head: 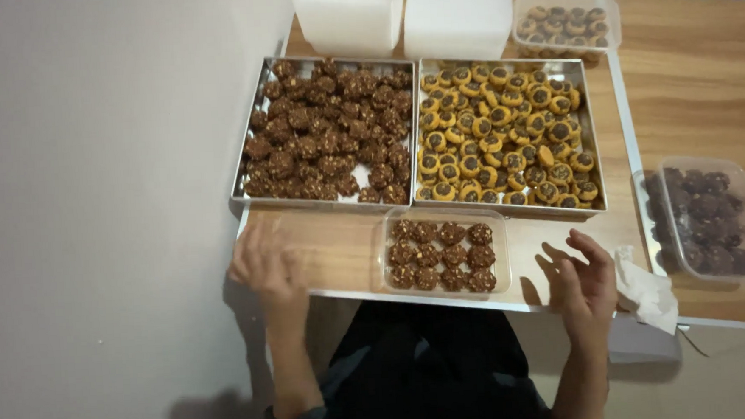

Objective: The person is picking up chocolate-covered cookies from a large metal tray and neatly arranging them into a small clear plastic container.

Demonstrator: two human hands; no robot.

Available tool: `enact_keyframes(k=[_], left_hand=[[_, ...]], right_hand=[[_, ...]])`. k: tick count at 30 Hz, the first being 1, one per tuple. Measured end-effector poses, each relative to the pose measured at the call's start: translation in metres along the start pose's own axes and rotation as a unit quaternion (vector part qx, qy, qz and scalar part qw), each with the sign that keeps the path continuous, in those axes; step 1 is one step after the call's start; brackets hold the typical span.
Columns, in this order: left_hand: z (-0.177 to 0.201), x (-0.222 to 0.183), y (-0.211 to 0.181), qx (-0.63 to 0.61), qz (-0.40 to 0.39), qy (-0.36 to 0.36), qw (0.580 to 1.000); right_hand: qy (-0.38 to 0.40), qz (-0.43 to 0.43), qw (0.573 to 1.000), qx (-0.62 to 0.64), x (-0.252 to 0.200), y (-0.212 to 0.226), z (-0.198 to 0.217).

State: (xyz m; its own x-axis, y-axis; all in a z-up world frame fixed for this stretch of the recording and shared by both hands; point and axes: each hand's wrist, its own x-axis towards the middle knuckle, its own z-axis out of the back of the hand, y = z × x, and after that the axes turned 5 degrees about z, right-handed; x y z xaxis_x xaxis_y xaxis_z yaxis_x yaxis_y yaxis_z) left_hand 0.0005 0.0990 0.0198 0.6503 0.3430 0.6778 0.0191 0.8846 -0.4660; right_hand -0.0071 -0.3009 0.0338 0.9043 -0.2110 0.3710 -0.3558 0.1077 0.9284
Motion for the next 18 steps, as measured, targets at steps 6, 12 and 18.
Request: enact_keyframes(k=[6,12,18], left_hand=[[-0.003,0.022,0.024,-0.106,0.124,0.084,0.983],[-0.021,0.006,0.033,-0.081,0.142,0.121,0.979],[-0.02,0.008,0.035,-0.097,0.118,0.104,0.983]], right_hand=[[-0.076,-0.02,0.991,0.11,0.006,-0.048,0.024],[-0.074,-0.075,0.989,0.108,0.001,-0.038,0.016],[-0.017,0.001,1.0,-0.002,0.001,-0.034,0.02]])
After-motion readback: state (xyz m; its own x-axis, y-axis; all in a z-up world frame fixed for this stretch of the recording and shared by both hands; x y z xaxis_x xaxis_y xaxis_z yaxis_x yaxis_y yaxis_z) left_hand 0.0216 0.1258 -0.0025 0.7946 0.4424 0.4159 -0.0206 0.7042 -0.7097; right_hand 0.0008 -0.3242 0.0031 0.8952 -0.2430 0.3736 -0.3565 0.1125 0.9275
